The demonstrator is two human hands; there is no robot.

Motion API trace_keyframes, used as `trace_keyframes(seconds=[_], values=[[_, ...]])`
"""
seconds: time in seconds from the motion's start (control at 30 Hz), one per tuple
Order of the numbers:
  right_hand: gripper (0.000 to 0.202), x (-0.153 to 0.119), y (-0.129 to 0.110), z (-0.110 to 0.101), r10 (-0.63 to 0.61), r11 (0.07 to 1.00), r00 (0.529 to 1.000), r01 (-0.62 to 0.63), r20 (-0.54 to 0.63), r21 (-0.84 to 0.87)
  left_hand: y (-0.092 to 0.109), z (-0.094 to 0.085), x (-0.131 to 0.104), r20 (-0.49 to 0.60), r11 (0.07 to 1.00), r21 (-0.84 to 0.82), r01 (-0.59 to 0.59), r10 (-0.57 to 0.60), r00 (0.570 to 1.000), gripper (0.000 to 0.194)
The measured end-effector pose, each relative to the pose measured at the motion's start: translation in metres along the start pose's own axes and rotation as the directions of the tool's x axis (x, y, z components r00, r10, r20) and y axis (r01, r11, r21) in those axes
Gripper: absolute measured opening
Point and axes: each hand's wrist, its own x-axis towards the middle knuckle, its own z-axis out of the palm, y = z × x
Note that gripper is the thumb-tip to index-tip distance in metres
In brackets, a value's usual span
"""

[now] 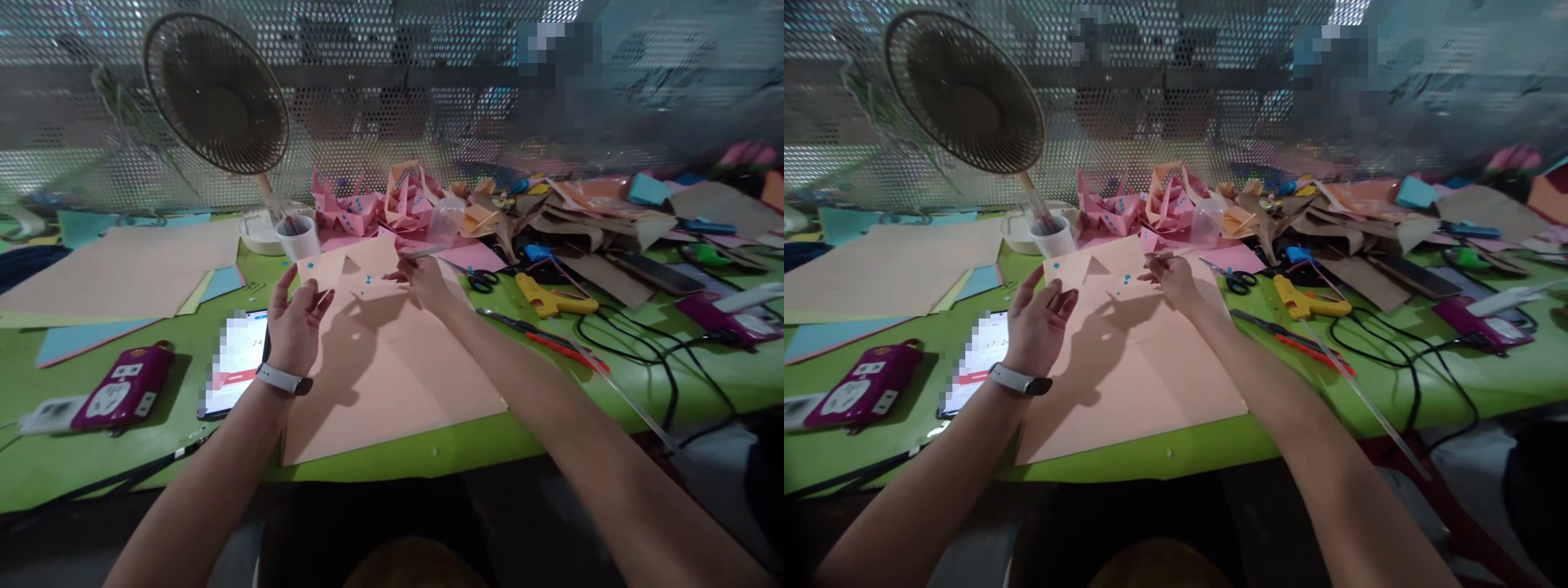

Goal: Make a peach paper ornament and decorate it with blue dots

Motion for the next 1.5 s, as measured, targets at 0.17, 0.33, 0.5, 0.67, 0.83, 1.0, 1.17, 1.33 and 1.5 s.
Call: trace_keyframes(seconds=[0.17,0.33,0.5,0.67,0.83,1.0,1.17,1.33,1.5], values=[[0.050,-0.004,0.018,0.006,-0.021,1.000,0.999,0.020,0.046,0.016,-0.001,-0.002,0.001,0.009,1.000,0.004,0.004,-0.004,1.000,0.046],[0.045,-0.003,0.034,0.007,-0.031,0.999,0.997,0.028,0.070,0.033,-0.001,-0.001,-0.002,0.021,1.000,0.013,0.018,-0.018,1.000,0.046],[0.042,-0.002,0.038,0.008,-0.035,0.998,0.996,0.031,0.078,0.047,0.000,0.001,-0.003,0.023,0.999,0.020,0.025,-0.026,0.999,0.046],[0.034,0.000,0.042,0.007,-0.031,0.999,0.996,0.028,0.084,0.045,0.000,0.000,-0.003,0.027,0.999,0.031,0.020,-0.021,0.999,0.047],[0.031,0.002,0.043,0.006,-0.028,0.999,0.997,0.024,0.078,0.045,-0.001,0.000,-0.003,0.024,0.998,0.049,0.030,-0.031,0.999,0.048],[0.032,-0.001,0.039,0.008,-0.001,0.998,0.996,-0.004,0.087,0.055,-0.003,0.000,-0.003,0.026,0.998,0.057,0.016,-0.017,1.000,0.046],[0.035,-0.003,0.038,0.007,0.007,0.999,0.996,-0.010,0.091,0.038,-0.004,-0.001,-0.004,0.043,0.998,0.062,0.004,-0.006,0.999,0.045],[0.036,-0.003,0.037,0.007,-0.008,0.999,0.997,0.005,0.075,0.040,-0.003,0.001,-0.004,0.025,0.999,0.040,0.027,-0.028,0.999,0.046],[0.034,0.000,0.037,0.010,-0.014,0.999,0.998,0.011,0.053,0.053,-0.003,0.001,-0.004,0.043,0.998,0.047,0.031,-0.033,0.999,0.046]])
